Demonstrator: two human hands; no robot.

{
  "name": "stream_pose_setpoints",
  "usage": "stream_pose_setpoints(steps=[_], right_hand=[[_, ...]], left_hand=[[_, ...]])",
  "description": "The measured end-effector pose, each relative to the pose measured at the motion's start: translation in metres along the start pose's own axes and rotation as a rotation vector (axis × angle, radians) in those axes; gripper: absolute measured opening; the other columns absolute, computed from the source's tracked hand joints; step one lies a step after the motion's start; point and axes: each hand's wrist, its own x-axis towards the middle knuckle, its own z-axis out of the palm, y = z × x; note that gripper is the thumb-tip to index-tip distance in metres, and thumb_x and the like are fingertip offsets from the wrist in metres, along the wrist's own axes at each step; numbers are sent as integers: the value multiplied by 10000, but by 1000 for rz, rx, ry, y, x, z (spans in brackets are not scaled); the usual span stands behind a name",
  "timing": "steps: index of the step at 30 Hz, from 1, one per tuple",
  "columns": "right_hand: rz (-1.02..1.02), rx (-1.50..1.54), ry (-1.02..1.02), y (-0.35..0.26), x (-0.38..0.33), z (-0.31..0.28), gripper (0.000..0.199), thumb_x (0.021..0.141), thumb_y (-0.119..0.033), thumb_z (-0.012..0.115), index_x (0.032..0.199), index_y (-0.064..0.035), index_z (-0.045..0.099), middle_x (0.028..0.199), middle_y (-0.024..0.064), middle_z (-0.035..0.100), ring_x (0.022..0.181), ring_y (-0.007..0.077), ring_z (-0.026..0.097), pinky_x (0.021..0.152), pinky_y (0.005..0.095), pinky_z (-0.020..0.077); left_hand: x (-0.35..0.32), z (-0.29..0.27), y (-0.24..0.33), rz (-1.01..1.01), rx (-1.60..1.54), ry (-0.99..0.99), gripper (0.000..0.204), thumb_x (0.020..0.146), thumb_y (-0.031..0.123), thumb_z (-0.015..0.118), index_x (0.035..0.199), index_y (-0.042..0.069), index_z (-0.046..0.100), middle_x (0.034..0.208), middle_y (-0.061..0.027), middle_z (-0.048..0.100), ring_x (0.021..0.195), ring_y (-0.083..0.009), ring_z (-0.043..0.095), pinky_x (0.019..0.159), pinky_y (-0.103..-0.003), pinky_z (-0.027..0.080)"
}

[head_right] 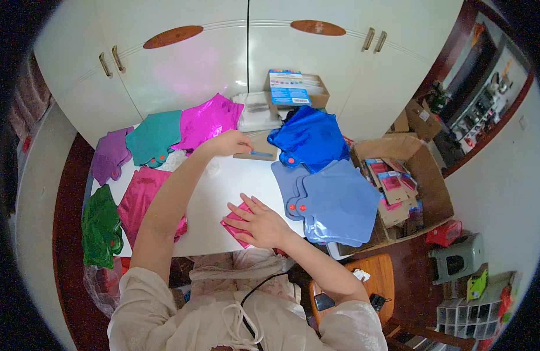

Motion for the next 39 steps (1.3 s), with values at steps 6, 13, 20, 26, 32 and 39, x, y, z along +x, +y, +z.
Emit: stream_pose_setpoints(steps=[6, 13, 20, 26, 32, 39], right_hand=[[-5, 9, 9, 0, 1, 1, 458, 909, -433, 454, 1320, -236, 503, 1425, 70, 408, 1329, 391, 312, 1097, 489, 258], [9, 65, 22, -1, 1, -2, 456, 865, -375, 534, 1291, -213, 538, 1439, 68, 391, 1332, 394, 305, 1095, 499, 255], [5, 66, 28, -1, 1, 0, 451, 870, -384, 532, 1291, -222, 539, 1429, 70, 404, 1320, 396, 323, 1094, 498, 259], [-3, 15, 26, 0, 1, 1, 450, 899, -431, 477, 1298, -229, 528, 1416, 74, 419, 1313, 386, 335, 1094, 486, 261], [-9, -2, 30, 0, 1, 2, 448, 899, -429, 480, 1295, -226, 530, 1412, 74, 423, 1309, 384, 342, 1091, 482, 267], [-5, 3, 26, 0, 0, 2, 455, 896, -426, 485, 1304, -226, 519, 1419, 75, 416, 1304, 393, 345, 1090, 484, 267]], left_hand=[[0, 19, 17, 253, 605, 360, 128, 772, 120, 590, 879, 73, 643, 820, -72, 611, 804, -274, 601, 708, -399, 484], [-21, 43, 29, 539, 950, 485, 188, 728, 136, 587, 899, 86, 646, 826, 1, 575, 852, -154, 568, 690, -311, 433], [-31, 48, 35, 643, 1047, 596, 219, 741, 165, 579, 924, 77, 662, 810, 35, 549, 795, -110, 528, 669, -279, 387], [-36, 56, 30, 606, 1068, 529, 292, 743, 156, 576, 1006, 57, 653, 886, 26, 582, 839, -117, 537, 688, -289, 393], [-40, 62, 26, 579, 1076, 506, 335, 750, 153, 570, 1059, 47, 644, 966, 11, 611, 882, -126, 545, 704, -289, 401], [-45, 64, 30, 575, 1048, 508, 315, 751, 160, 568, 1041, 64, 644, 974, 7, 611, 905, -131, 550, 715, -292, 401]])
